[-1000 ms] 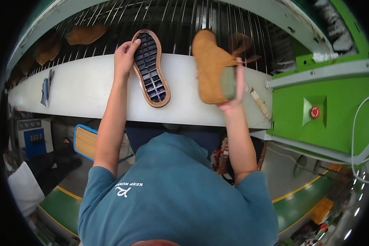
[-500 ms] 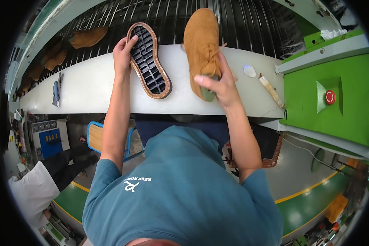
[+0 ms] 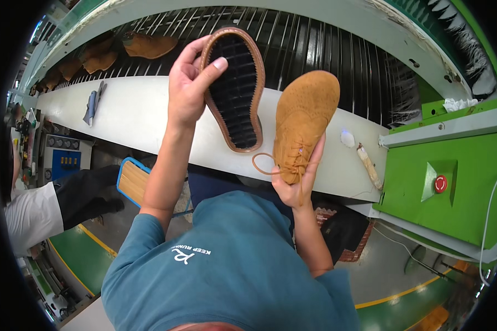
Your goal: The person assembles brown suede shoes by hand on a factory assembly line. They pick up a shoe upper and a sole, align them, and press the components together to form the shoe. The person then places the finished shoe onto a moving conveyor belt and repeats the process with another pair of components.
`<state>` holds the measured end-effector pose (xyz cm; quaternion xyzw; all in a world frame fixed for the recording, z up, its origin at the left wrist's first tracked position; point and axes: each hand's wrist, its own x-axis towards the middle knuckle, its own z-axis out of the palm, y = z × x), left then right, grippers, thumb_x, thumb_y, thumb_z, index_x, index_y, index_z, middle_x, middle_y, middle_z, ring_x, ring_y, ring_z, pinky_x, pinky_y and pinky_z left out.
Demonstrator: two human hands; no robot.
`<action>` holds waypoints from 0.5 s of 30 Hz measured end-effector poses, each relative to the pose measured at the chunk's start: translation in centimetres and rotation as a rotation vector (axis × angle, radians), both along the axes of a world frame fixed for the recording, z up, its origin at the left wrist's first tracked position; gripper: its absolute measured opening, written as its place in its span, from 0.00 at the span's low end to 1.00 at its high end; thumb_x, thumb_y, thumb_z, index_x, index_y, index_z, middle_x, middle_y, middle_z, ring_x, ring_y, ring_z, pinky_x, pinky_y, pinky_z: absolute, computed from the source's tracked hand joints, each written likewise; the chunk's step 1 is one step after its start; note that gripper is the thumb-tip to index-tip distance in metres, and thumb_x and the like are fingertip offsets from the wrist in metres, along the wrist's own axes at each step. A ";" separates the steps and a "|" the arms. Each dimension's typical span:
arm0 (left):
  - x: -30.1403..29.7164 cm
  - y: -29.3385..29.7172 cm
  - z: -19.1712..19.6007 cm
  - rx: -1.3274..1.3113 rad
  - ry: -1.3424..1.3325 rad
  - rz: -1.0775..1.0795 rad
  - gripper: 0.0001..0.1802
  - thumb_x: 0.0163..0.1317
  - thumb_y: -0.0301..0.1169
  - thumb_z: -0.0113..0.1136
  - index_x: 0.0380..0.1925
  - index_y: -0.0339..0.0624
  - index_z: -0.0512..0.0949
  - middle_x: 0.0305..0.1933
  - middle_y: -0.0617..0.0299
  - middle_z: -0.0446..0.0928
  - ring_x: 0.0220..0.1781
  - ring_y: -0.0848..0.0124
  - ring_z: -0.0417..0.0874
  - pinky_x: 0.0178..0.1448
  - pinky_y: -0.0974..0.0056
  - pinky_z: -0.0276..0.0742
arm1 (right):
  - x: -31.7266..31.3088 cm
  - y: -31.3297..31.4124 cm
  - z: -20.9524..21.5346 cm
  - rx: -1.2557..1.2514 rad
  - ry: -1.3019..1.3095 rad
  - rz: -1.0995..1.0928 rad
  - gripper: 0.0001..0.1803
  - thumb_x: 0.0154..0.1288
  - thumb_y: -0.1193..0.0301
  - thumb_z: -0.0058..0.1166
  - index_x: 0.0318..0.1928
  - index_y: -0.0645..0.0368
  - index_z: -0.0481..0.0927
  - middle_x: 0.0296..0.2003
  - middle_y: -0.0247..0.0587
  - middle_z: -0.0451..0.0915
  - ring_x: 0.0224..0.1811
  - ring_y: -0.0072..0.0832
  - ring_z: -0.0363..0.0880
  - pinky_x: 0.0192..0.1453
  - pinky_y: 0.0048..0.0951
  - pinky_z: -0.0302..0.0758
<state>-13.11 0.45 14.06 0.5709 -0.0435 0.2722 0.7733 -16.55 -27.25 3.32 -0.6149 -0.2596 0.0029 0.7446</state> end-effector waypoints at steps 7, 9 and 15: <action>-0.4 -1.0 0.8 0.094 -0.013 -0.019 0.29 0.73 0.20 0.70 0.72 0.27 0.73 0.61 0.53 0.88 0.60 0.72 0.89 0.66 0.66 0.86 | -0.9 0.0 -1.8 -0.008 0.041 -0.076 0.67 0.64 0.71 0.64 0.89 0.65 0.26 0.85 0.59 0.51 0.87 0.48 0.57 0.88 0.47 0.59; -0.8 -1.1 1.2 0.115 -0.005 -0.034 0.29 0.73 0.22 0.72 0.71 0.29 0.75 0.60 0.55 0.88 0.60 0.74 0.88 0.65 0.66 0.85 | -0.9 -0.3 -2.1 -0.052 0.015 -0.083 0.67 0.64 0.70 0.64 0.89 0.65 0.26 0.86 0.59 0.50 0.88 0.48 0.56 0.88 0.47 0.58; -1.4 -0.9 2.3 0.207 0.025 -0.002 0.23 0.72 0.22 0.73 0.65 0.31 0.79 0.55 0.57 0.90 0.54 0.76 0.90 0.60 0.69 0.86 | -0.6 0.4 -1.6 0.005 -0.006 -0.063 0.66 0.65 0.70 0.65 0.89 0.67 0.31 0.86 0.58 0.51 0.88 0.48 0.55 0.88 0.47 0.58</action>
